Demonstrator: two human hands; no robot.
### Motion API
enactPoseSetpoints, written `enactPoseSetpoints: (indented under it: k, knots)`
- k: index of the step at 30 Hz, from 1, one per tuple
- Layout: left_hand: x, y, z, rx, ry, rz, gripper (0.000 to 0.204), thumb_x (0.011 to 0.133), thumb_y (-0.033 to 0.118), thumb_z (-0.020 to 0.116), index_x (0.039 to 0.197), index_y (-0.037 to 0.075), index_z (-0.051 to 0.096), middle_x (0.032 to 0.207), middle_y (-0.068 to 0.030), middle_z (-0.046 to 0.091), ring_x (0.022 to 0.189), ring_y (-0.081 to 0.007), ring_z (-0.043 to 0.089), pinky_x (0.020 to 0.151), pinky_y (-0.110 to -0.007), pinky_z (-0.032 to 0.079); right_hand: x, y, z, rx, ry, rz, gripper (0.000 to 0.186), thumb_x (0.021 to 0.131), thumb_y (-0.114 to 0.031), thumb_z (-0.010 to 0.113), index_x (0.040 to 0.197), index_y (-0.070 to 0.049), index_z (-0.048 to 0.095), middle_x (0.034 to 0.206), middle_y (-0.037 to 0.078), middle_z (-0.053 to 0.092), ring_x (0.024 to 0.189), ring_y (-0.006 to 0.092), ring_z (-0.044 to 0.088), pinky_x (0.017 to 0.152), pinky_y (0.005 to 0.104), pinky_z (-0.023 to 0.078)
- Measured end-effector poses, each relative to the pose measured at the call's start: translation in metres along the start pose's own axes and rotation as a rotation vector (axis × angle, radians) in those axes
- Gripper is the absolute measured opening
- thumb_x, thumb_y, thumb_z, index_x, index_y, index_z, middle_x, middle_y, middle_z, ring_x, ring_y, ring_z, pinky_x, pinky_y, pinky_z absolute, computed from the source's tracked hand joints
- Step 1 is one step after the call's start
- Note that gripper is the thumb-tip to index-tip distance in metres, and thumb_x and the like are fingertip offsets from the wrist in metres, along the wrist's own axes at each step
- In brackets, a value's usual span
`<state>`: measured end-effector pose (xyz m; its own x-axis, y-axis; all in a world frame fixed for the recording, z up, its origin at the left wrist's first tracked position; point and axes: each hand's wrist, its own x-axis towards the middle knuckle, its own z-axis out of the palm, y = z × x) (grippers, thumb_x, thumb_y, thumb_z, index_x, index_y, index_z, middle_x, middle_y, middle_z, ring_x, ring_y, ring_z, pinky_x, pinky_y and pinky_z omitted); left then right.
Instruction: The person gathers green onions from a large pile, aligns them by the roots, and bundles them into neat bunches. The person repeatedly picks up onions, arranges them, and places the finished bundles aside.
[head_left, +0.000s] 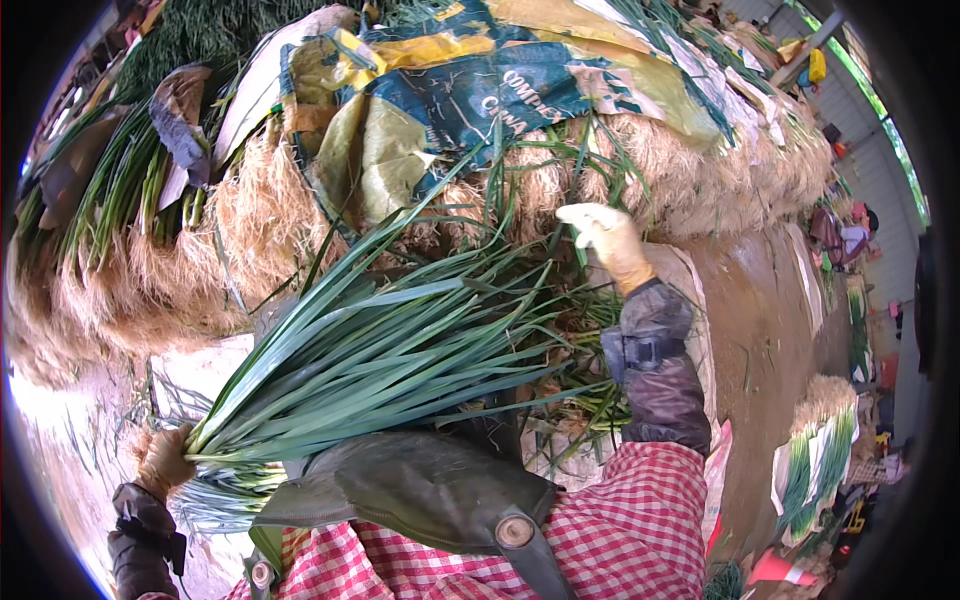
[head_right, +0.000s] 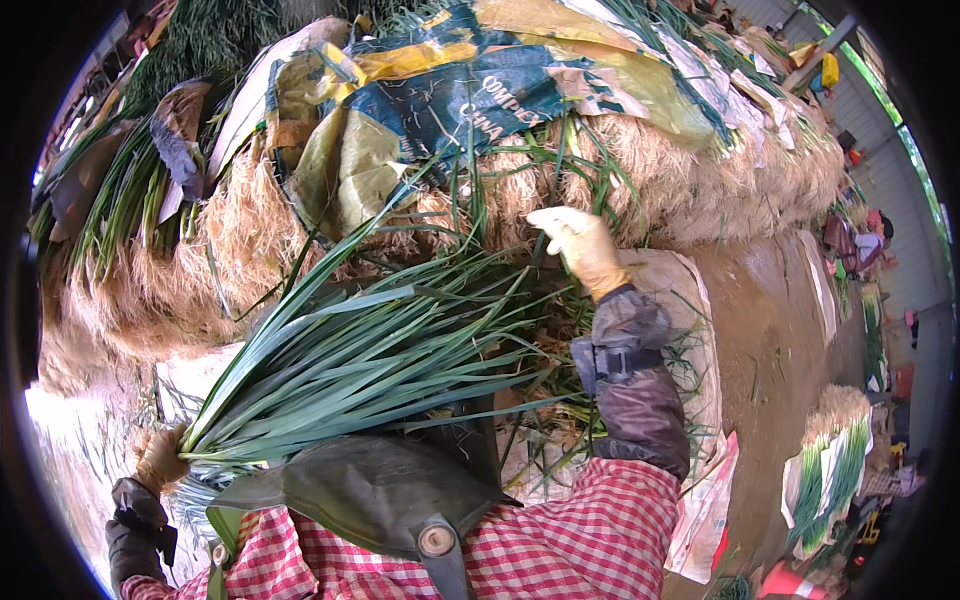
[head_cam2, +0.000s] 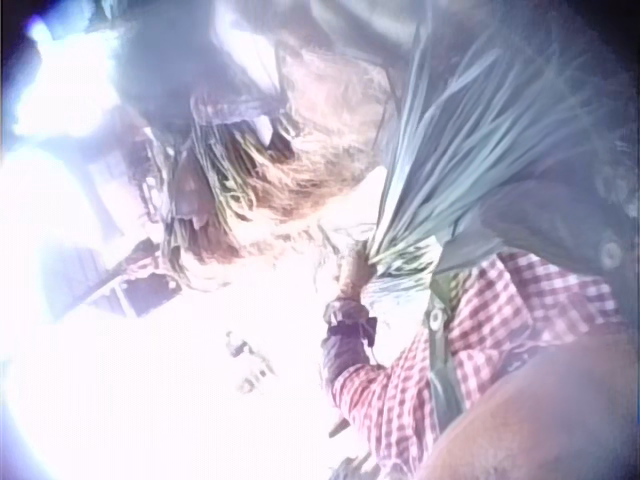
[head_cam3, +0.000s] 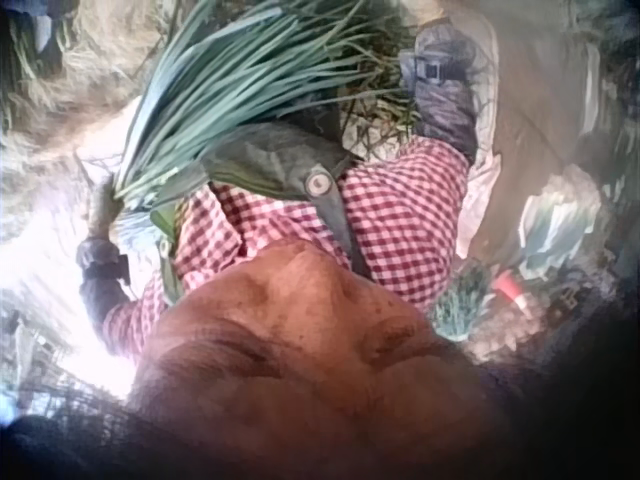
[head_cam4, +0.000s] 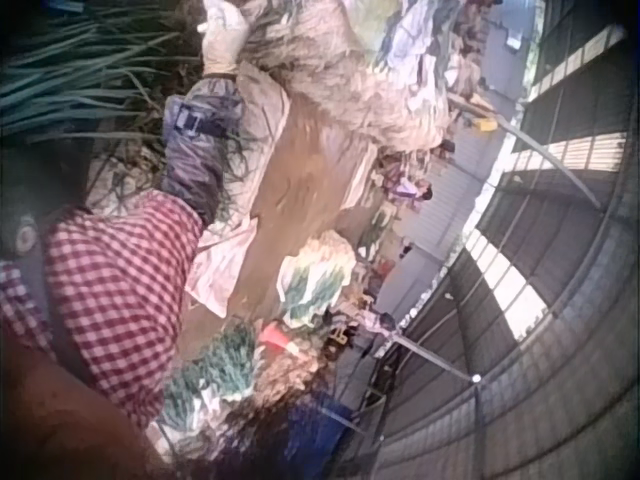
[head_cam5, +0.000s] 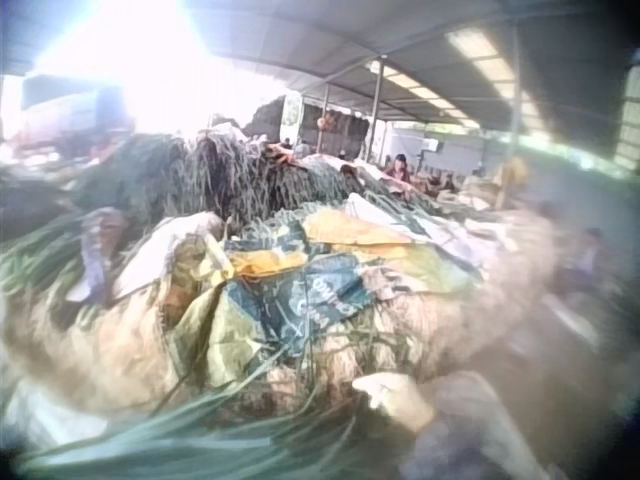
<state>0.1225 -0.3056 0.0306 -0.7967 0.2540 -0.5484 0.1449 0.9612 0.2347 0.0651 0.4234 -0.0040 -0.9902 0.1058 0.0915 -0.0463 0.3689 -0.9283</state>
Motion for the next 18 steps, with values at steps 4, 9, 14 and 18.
enactPoseSetpoints:
  k: [4, 9, 14, 18]
  knots:
    - [0.000, 0.001, -0.003, 0.071, 0.034, 0.005, 0.032, 0.070, 0.004, 0.065, 0.102, 0.007, 0.062, 0.081, -0.0155, 0.067, 0.075, -0.0317, 0.066, 0.065, -0.038, 0.050, 0.000, 0.037, 0.034, 0.159, -0.210, -0.032, 0.035, 0.092, -0.002, 0.052, 0.126, -0.005, 0.059, 0.127, 0.007, 0.060, 0.066, 0.0080, 0.057, 0.056, 0.0223, 0.051]
    - [-0.002, -0.012, 0.003, -0.014, 0.052, 0.010, 0.032, 0.067, 0.005, 0.067, 0.099, 0.008, 0.063, 0.080, -0.0161, 0.067, 0.075, -0.0318, 0.066, 0.065, -0.038, 0.050, 0.001, 0.076, 0.070, -0.524, -0.165, -0.331, 0.016, 0.094, -0.014, 0.058, 0.104, -0.003, 0.065, 0.087, 0.006, 0.065, 0.073, 0.0100, 0.058, 0.061, 0.0255, 0.048]
    - [0.000, -0.024, 0.011, 0.050, 0.080, 0.047, 0.034, 0.065, 0.006, 0.068, 0.098, 0.008, 0.061, 0.078, -0.0150, 0.066, 0.073, -0.0321, 0.066, 0.064, -0.039, 0.050, -0.006, 0.097, 0.058, -0.006, 0.175, -0.243, 0.013, 0.092, -0.005, 0.050, 0.092, 0.000, 0.062, 0.085, 0.006, 0.065, 0.076, 0.0135, 0.061, 0.066, 0.0253, 0.049]
    - [-0.001, -0.026, 0.016, 0.085, 0.065, -0.006, 0.031, 0.067, 0.007, 0.065, 0.097, 0.008, 0.060, 0.077, -0.0167, 0.065, 0.073, -0.0361, 0.064, 0.063, -0.041, 0.049, -0.037, 0.102, -0.013, 0.377, 0.723, 0.295, 0.016, 0.095, -0.019, 0.052, 0.093, -0.008, 0.064, 0.074, -0.001, 0.061, 0.051, 0.0040, 0.045, 0.044, 0.0210, 0.038]
